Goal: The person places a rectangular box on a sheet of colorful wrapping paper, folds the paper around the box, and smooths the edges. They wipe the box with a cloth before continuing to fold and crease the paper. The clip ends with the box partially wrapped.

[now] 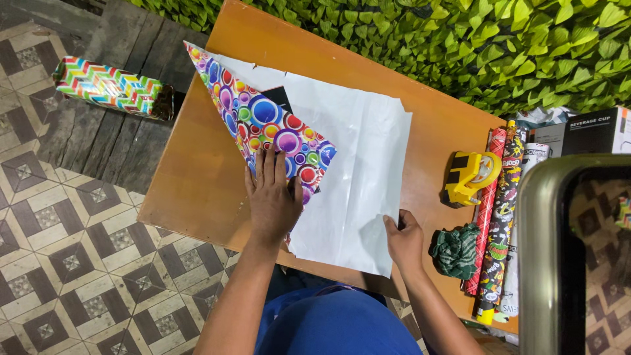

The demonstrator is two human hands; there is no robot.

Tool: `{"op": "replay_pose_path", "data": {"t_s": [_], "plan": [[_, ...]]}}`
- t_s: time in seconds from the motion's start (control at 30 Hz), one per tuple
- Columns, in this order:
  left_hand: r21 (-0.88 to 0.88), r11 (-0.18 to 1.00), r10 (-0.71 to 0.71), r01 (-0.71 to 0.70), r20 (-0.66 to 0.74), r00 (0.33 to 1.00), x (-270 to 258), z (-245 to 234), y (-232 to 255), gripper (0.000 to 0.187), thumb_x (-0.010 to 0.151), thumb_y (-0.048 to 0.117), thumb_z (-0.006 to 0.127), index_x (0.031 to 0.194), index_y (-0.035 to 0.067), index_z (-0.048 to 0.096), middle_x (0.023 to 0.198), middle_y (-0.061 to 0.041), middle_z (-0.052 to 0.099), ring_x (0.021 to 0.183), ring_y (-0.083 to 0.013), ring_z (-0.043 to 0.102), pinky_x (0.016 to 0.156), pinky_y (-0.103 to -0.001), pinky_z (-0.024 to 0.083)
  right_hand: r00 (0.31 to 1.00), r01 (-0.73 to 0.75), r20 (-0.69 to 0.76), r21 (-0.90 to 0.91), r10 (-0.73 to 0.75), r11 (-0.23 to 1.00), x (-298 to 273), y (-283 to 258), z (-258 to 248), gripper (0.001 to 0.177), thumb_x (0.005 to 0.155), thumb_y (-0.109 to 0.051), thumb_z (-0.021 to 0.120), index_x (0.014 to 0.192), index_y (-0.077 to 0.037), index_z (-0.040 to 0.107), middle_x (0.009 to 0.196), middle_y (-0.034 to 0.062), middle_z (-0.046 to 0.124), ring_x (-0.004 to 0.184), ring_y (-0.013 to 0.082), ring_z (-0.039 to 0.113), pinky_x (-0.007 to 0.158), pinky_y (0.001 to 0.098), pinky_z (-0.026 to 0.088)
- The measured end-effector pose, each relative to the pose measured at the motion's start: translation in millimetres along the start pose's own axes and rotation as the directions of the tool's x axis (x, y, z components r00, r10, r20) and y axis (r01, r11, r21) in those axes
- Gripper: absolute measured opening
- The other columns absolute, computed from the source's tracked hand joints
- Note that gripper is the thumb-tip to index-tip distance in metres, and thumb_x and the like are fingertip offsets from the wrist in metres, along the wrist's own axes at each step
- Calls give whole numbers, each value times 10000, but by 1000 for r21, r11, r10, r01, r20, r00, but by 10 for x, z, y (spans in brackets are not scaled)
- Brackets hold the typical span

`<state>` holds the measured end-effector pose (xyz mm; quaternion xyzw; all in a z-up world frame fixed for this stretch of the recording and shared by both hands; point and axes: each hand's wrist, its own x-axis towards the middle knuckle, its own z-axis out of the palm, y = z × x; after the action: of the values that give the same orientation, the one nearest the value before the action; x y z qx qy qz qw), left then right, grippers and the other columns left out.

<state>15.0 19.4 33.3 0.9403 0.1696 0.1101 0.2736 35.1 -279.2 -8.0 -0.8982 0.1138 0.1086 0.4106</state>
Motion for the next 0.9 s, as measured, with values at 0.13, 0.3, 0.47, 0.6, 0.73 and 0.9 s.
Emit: {"op": "replay_pose_path", "data": {"t_s": [0.13,0.3,0.47,0.6,0.73,0.9], "plan": [[1,1000,-4,4,-18,1000,-3,49,12,612,935,239,627,1465,-21,464,1575,-232,422,1521,-402,318,1211,-613,226,1000,-20,24,186,16,982,-51,-145,-96,195,937,-102,710,1046,59,710,799,53,712,655,66,572,579,243,459],[-13,1000,11,-11,-33,999,-2,37,-2,614,934,243,631,1461,-23,465,1565,-230,431,1513,-398,324,1198,-617,251,999,1,38,252,-11,968,-198,-456,-263,164,961,-98,706,1036,46,734,720,-27,610,605,20,435,518,219,341],[12,1000,19,-19,-14,1000,2,26,-4,608,941,251,642,1453,-29,470,1560,-239,424,1504,-410,320,1175,-606,273,998,-8,61,198,-4,980,-297,-795,-303,171,958,-120,712,1022,35,748,684,-24,593,578,30,412,502,225,317],[-27,999,29,-30,-38,999,0,41,-25,596,954,242,650,1452,-30,469,1562,-229,422,1517,-407,330,1196,-538,331,983,149,77,190,-166,970,-462,-1000,-269,172,941,-118,712,996,44,731,796,-14,712,708,29,581,629,198,472],[-38,999,22,-23,-33,999,3,59,-23,605,942,228,661,1455,-29,470,1566,-225,421,1511,-408,330,1181,-524,346,954,262,85,237,-288,936,-556,-1205,-134,155,929,-88,735,980,59,724,880,47,720,806,83,621,733,225,508],[-59,998,0,0,-4,1000,-2,53,-23,628,923,228,681,1461,-15,467,1563,-217,423,1509,-403,330,1148,-528,370,884,372,203,241,-422,896,-701,-1510,40,135,920,-58,728,975,66,720,874,90,717,760,139,652,703,253,529]]}}
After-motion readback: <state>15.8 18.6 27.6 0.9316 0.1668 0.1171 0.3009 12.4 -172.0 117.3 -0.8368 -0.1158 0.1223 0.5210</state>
